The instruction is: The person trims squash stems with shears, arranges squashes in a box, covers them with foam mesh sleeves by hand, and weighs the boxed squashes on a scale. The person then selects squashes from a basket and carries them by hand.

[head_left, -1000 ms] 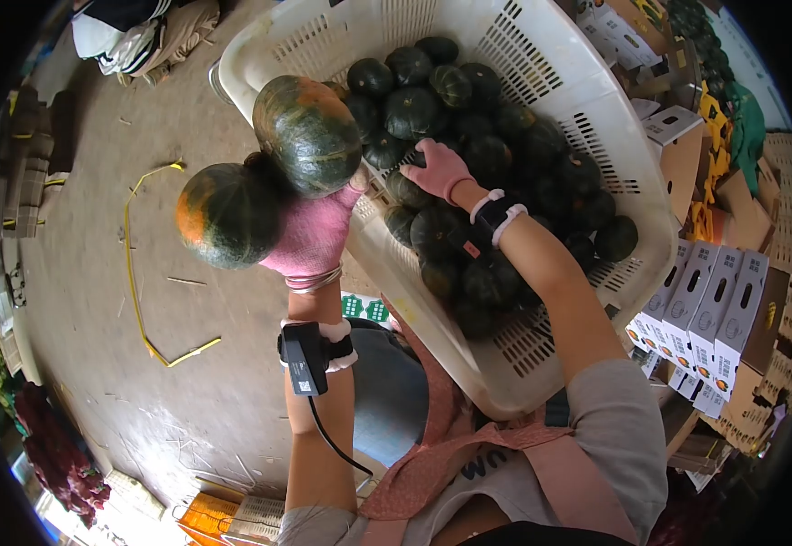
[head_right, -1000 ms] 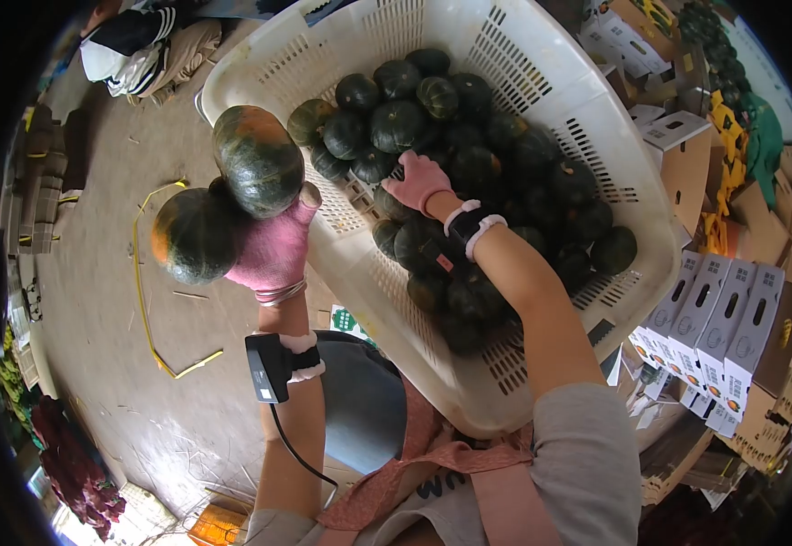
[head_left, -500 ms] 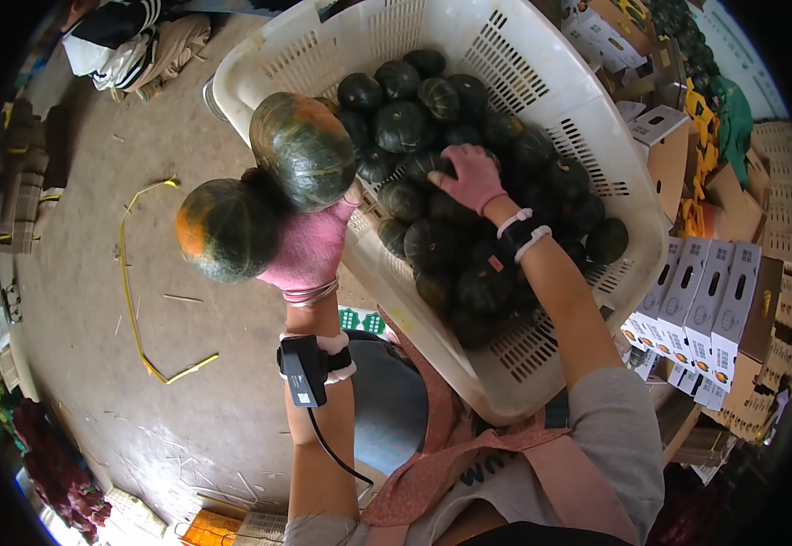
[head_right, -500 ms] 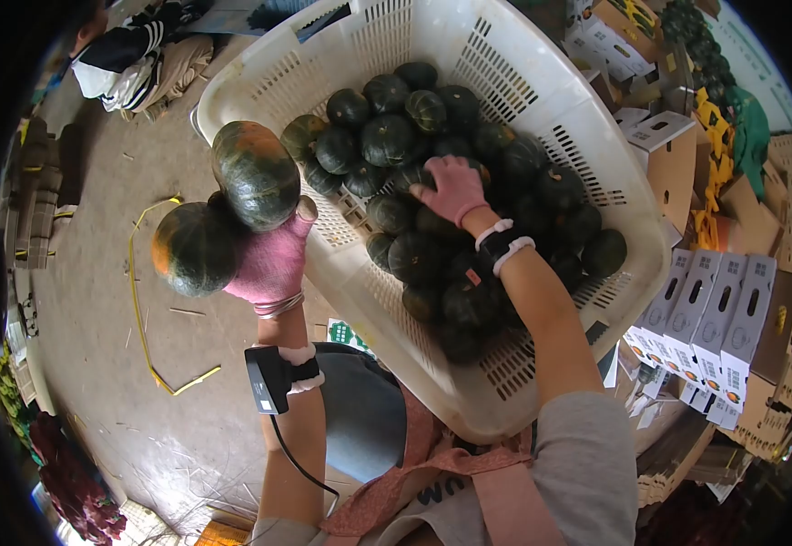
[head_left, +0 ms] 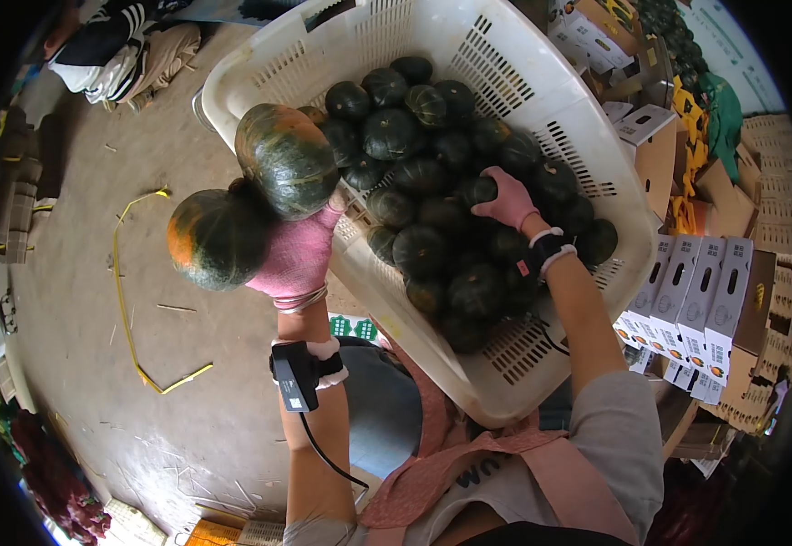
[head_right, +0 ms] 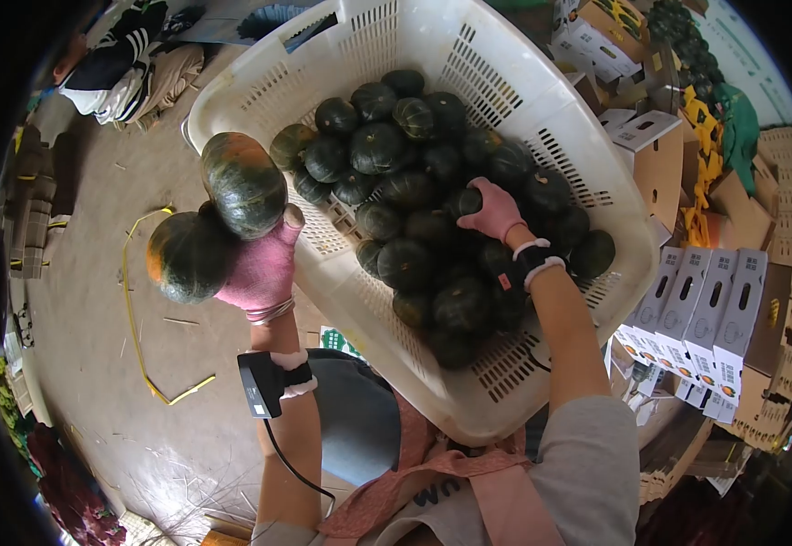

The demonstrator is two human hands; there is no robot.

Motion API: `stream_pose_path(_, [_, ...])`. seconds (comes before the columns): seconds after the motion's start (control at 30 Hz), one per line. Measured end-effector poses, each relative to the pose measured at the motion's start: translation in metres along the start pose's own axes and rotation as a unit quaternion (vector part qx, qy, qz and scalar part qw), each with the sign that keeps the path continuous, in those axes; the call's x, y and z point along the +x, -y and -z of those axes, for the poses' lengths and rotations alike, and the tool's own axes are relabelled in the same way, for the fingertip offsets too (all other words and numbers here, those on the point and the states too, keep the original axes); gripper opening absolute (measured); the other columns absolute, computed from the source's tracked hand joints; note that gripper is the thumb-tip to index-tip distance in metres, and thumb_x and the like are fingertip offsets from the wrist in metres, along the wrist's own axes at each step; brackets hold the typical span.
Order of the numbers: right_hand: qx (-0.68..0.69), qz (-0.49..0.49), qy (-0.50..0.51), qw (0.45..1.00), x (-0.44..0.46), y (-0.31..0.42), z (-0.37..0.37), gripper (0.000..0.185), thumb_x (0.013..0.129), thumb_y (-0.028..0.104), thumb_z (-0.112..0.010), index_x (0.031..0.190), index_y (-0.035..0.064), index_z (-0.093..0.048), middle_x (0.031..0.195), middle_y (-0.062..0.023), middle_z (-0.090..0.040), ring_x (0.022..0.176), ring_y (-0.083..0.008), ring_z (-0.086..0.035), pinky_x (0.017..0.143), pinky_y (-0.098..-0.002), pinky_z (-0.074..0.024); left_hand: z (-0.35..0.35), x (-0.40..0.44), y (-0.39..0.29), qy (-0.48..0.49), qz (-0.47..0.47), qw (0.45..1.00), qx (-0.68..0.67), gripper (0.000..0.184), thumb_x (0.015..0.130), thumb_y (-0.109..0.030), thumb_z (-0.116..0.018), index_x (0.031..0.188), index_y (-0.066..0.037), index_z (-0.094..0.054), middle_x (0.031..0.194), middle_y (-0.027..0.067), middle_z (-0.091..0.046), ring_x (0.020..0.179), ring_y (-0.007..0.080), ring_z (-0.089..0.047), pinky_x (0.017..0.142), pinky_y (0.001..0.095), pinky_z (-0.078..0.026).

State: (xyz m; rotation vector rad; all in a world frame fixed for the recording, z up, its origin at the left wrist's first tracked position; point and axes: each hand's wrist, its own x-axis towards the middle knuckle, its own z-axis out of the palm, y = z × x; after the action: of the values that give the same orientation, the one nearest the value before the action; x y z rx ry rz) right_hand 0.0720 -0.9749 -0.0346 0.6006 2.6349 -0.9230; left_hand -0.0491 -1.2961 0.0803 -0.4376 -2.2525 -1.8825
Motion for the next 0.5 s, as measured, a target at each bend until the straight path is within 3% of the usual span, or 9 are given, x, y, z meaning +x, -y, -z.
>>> stream_pose_path(0.1, [0.038,0.059,0.188,0.980,-0.013,0.016,0.032,0.066,0.058,0.026,-0.082,0.116,0.0077,-0.056,0.110,-0.0145,-0.062,0.103,-0.0296,-0.059,0.089,-0.0371,-0.0466,0.001,-0.001,0.005,-0.004,0.041,0.994,-0.102,0.051,0.084,-0.046,-0.057,0.117,-0.008,-0.047,0.132,0.0145,-0.044,0.124,0.0363,-0.039,0.096,0.0641,-0.033])
stream_pose_path(0.2, [-0.086,0.079,0.388,0.914,-0.014,0.055,0.041,0.067,0.057,0.021,-0.081,0.119,0.0088,-0.057,0.112,-0.0142,-0.062,0.104,-0.0296,-0.059,0.089,-0.0361,-0.0467,0.002,-0.001,0.009,-0.007,0.040,0.991,-0.124,0.049,0.085,-0.045,-0.056,0.116,-0.009,-0.049,0.133,0.0135,-0.045,0.125,0.0368,-0.038,0.097,0.0653,-0.032])
stream_pose_path(0.23, [-0.104,0.112,0.412,0.898,-0.011,0.059,0.036,0.074,0.058,0.021,-0.080,0.126,0.0105,-0.053,0.114,-0.0147,-0.062,0.104,-0.0308,-0.059,0.090,-0.0366,-0.0470,0.002,-0.001,0.010,-0.007,0.035,0.992,-0.120,0.049,0.085,-0.045,-0.056,0.116,-0.009,-0.049,0.133,0.0131,-0.045,0.125,0.0368,-0.038,0.097,0.0653,-0.031])
stream_pose_path(0.33, [-0.147,0.094,0.441,0.880,-0.018,0.087,0.039,0.081,0.058,0.024,-0.080,0.131,0.0123,-0.047,0.115,-0.0162,-0.061,0.105,-0.0324,-0.059,0.090,-0.0377,-0.0468,0.003,-0.003,0.013,-0.017,0.027,0.994,-0.108,0.050,0.085,-0.045,-0.056,0.118,-0.008,-0.048,0.134,0.0126,-0.044,0.127,0.0367,-0.037,0.098,0.0653,-0.031])
stream_pose_path(0.37, [-0.161,0.049,0.445,0.880,-0.025,0.097,0.036,0.090,0.060,0.027,-0.080,0.138,0.0138,-0.038,0.115,-0.0187,-0.060,0.106,-0.0326,-0.059,0.091,-0.0374,-0.0465,0.002,-0.003,0.010,-0.022,0.035,0.993,-0.113,0.050,0.085,-0.044,-0.056,0.119,-0.008,-0.048,0.134,0.0131,-0.044,0.127,0.0367,-0.036,0.098,0.0654,-0.031])
stream_pose_path(0.47, [-0.120,0.120,0.309,0.936,-0.074,0.097,0.010,0.098,0.062,0.036,-0.080,0.142,0.0105,-0.028,0.110,-0.0193,-0.060,0.104,-0.0374,-0.059,0.088,-0.0415,-0.0478,0.001,-0.002,0.012,0.011,0.053,0.952,-0.301,0.056,0.084,-0.044,-0.056,0.125,-0.008,-0.045,0.137,0.0150,-0.040,0.129,0.0378,-0.034,0.098,0.0657,-0.031])
stream_pose_path(0.5, [-0.024,0.218,0.263,0.940,-0.088,0.084,-0.004,0.096,0.065,0.034,-0.079,0.142,0.0109,-0.027,0.105,-0.0181,-0.062,0.101,-0.0368,-0.060,0.088,-0.0409,-0.0485,0.002,-0.001,0.012,0.022,0.052,0.953,-0.297,0.059,0.084,-0.044,-0.056,0.128,-0.008,-0.043,0.139,0.0156,-0.039,0.129,0.0385,-0.033,0.098,0.0658,-0.030])
